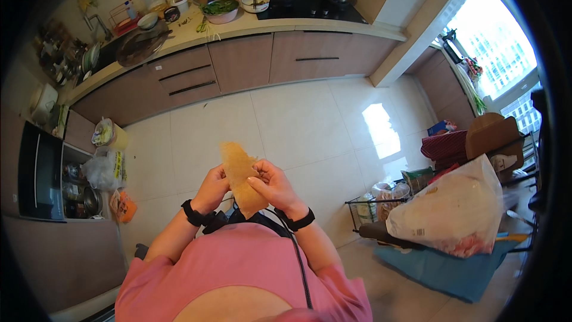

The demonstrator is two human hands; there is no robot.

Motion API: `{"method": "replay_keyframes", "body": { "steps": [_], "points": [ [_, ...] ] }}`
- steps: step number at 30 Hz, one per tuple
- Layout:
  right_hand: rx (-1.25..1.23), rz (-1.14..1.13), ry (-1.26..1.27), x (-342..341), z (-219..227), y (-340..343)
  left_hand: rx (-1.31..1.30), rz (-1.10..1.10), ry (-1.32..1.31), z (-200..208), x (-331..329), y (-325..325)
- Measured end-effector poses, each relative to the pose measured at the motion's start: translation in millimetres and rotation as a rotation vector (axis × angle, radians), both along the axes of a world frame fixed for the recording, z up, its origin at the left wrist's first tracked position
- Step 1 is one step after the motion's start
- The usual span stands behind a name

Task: The person retrieves a flatbread from a plastic bag, tears it into pieces, and uses chopsticks to place cooked vegetables onto the bread. The person then folds the bread around the filling to form a wrap.

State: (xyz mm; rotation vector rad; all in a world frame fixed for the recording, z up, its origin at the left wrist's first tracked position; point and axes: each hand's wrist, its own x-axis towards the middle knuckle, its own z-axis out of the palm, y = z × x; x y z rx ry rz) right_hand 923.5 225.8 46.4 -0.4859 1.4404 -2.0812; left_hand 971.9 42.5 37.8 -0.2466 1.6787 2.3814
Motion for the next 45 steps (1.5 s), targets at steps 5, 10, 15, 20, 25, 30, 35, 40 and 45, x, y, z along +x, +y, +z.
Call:
{"method": "replay_keyframes", "body": {
  "steps": [5, 10, 15, 20, 25, 30, 35, 40, 45],
  "points": [
    [0.095, -0.078, 0.067, -96, -19, 5, 0.022, -0.005, -0.111, -11, -101, 6],
    [0.091, -0.377, 0.042, -211, -18, 26, 0.092, 0.036, -0.045, -19, -237, -7],
    [0.028, -0.713, 0.058, -325, 9, 40, 0.366, -0.036, 0.095, -5, -373, -22],
    [0.049, -0.735, 0.068, -409, 22, 42, 0.377, -0.045, 0.047, 15, -462, -16],
    [-0.041, -0.687, 0.06, -508, 7, 32, 0.325, 0.052, -0.01, 15, -538, -11],
    [-0.028, -0.564, 0.041, -600, -4, 28, 0.278, 0.112, -0.023, 11, -602, 3],
    [-0.047, -0.382, 0.054, -683, -2, 29, 0.263, 0.211, -0.139, 16, -665, 30],
    [-0.108, -0.312, 0.061, -750, -1, 40, 0.335, 0.238, -0.022, 30, -723, 39],
    [-0.081, -0.244, 0.251, -789, -8, 49, 0.324, 0.277, -0.082, 39, -746, 37]
  ]
}}
